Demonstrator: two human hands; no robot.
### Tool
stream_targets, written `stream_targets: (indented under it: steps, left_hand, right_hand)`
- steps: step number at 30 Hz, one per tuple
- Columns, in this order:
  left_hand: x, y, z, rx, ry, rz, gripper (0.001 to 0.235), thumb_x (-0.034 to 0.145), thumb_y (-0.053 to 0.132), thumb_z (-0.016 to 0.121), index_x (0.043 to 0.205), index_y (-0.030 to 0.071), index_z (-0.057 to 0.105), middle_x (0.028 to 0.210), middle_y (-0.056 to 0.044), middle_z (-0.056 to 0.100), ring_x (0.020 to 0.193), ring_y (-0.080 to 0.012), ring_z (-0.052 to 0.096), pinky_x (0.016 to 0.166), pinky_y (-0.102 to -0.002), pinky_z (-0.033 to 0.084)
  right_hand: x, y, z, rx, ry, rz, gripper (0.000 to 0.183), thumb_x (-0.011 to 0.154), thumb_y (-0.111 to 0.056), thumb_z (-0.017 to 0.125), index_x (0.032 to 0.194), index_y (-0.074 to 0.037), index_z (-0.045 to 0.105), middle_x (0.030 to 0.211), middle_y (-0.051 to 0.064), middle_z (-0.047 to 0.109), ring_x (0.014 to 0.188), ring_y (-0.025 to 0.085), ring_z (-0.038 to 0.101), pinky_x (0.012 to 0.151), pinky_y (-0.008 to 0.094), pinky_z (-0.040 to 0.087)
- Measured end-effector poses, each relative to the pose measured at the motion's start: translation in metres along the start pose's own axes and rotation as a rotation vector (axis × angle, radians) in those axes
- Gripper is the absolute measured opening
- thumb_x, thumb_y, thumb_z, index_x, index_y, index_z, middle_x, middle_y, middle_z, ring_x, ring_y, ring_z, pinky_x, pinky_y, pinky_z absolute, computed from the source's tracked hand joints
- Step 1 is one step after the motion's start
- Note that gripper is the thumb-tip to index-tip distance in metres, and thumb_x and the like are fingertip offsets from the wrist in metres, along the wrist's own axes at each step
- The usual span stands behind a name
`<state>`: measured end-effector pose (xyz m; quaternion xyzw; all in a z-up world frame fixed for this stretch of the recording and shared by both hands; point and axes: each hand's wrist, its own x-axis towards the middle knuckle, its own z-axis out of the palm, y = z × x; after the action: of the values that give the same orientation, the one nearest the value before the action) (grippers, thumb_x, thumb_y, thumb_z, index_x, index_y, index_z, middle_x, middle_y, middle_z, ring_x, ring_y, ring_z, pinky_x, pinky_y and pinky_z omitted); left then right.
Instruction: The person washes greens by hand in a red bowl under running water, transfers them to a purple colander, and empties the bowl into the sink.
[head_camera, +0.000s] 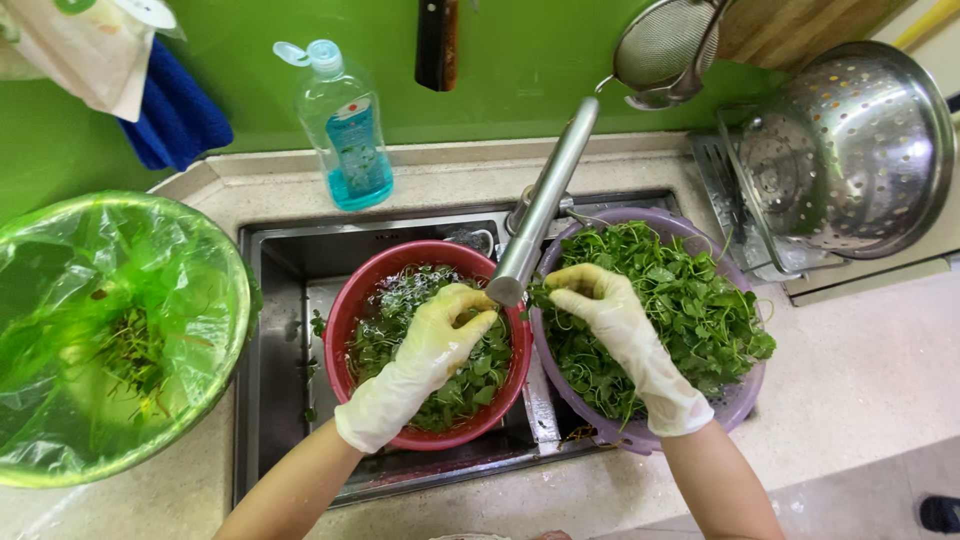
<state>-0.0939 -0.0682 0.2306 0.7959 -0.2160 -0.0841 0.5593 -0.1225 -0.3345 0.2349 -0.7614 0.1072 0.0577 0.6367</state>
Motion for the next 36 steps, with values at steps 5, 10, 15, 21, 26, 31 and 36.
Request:
stream_targets:
  steps: [5, 10, 15, 21, 26, 31, 36]
  left_hand:
    - [-0.008, -0.003, -0.002, -0.004, -0.017, -0.072, 0.033, 0.082, 0.024, 0.078, 0.112, 0.01, 0.075, 0.095, -0.01, 0.066, 0.08, -0.0253, 0.067, 0.073, -0.035, 0.054]
    - [-0.015, -0.037, -0.014, -0.177, 0.074, -0.34, 0.023, 0.089, 0.021, 0.078, 0.106, 0.006, 0.077, 0.092, -0.011, 0.068, 0.076, -0.0231, 0.06, 0.067, -0.036, 0.046]
    - [-0.033, -0.077, -0.055, -0.151, 0.189, -0.34, 0.027, 0.09, 0.02, 0.075, 0.114, 0.011, 0.078, 0.102, -0.002, 0.076, 0.078, -0.013, 0.069, 0.069, -0.027, 0.055]
    - [0.0, -0.161, -0.042, 0.526, 0.054, -0.159, 0.049, 0.092, 0.029, 0.07, 0.138, 0.016, 0.063, 0.136, -0.01, 0.065, 0.122, -0.0295, 0.063, 0.102, -0.042, 0.049]
    - [0.026, -0.219, -0.018, 0.386, -0.237, -0.63, 0.076, 0.101, 0.054, 0.058, 0.161, 0.017, 0.03, 0.157, -0.022, 0.036, 0.146, -0.0377, 0.034, 0.119, -0.043, 0.031]
    - [0.012, -0.235, -0.029, 0.213, -0.637, -0.921, 0.069, 0.096, 0.045, 0.059, 0.155, 0.016, 0.036, 0.149, -0.022, 0.042, 0.137, -0.0372, 0.041, 0.113, -0.042, 0.036]
    - [-0.009, -0.229, -0.005, 0.249, -0.967, -0.951, 0.064, 0.092, 0.036, 0.06, 0.15, 0.015, 0.043, 0.14, -0.021, 0.048, 0.129, -0.0366, 0.047, 0.107, -0.042, 0.04]
  right_hand:
    - [-0.014, 0.001, 0.067, 0.015, -0.171, -0.008, 0.03, 0.086, -0.004, 0.075, 0.116, -0.002, 0.072, 0.091, -0.003, 0.069, 0.083, 0.007, 0.061, 0.075, 0.021, 0.051]
    - [-0.014, -0.001, 0.098, -0.086, -0.251, -0.098, 0.062, 0.083, -0.003, 0.077, 0.143, -0.009, 0.06, 0.092, -0.001, 0.065, 0.084, 0.006, 0.059, 0.079, 0.021, 0.051]
    - [0.015, 0.015, 0.107, -0.47, -0.32, -0.085, 0.061, 0.086, -0.015, 0.073, 0.144, -0.015, 0.057, 0.131, 0.011, 0.062, 0.116, 0.022, 0.058, 0.101, 0.035, 0.047]
    - [0.095, 0.063, 0.164, -1.025, -0.362, -0.262, 0.06, 0.096, -0.047, 0.058, 0.152, -0.026, 0.048, 0.163, 0.019, 0.031, 0.149, 0.043, 0.026, 0.119, 0.05, 0.027]
    - [0.131, 0.113, 0.181, -1.092, -0.551, 0.126, 0.073, 0.097, -0.067, 0.042, 0.159, -0.03, 0.036, 0.167, 0.014, 0.026, 0.154, 0.039, 0.023, 0.124, 0.053, 0.021]
    - [0.111, 0.11, 0.148, -0.809, -0.738, 0.523, 0.098, 0.081, -0.077, 0.058, 0.16, -0.027, 0.033, 0.17, 0.007, 0.023, 0.156, 0.03, 0.024, 0.126, 0.045, 0.024]
    - [0.091, 0.126, 0.135, -0.936, -1.011, 0.573, 0.117, 0.081, -0.055, 0.094, 0.161, -0.006, 0.024, 0.167, 0.016, 0.024, 0.153, 0.029, 0.025, 0.125, 0.045, 0.023]
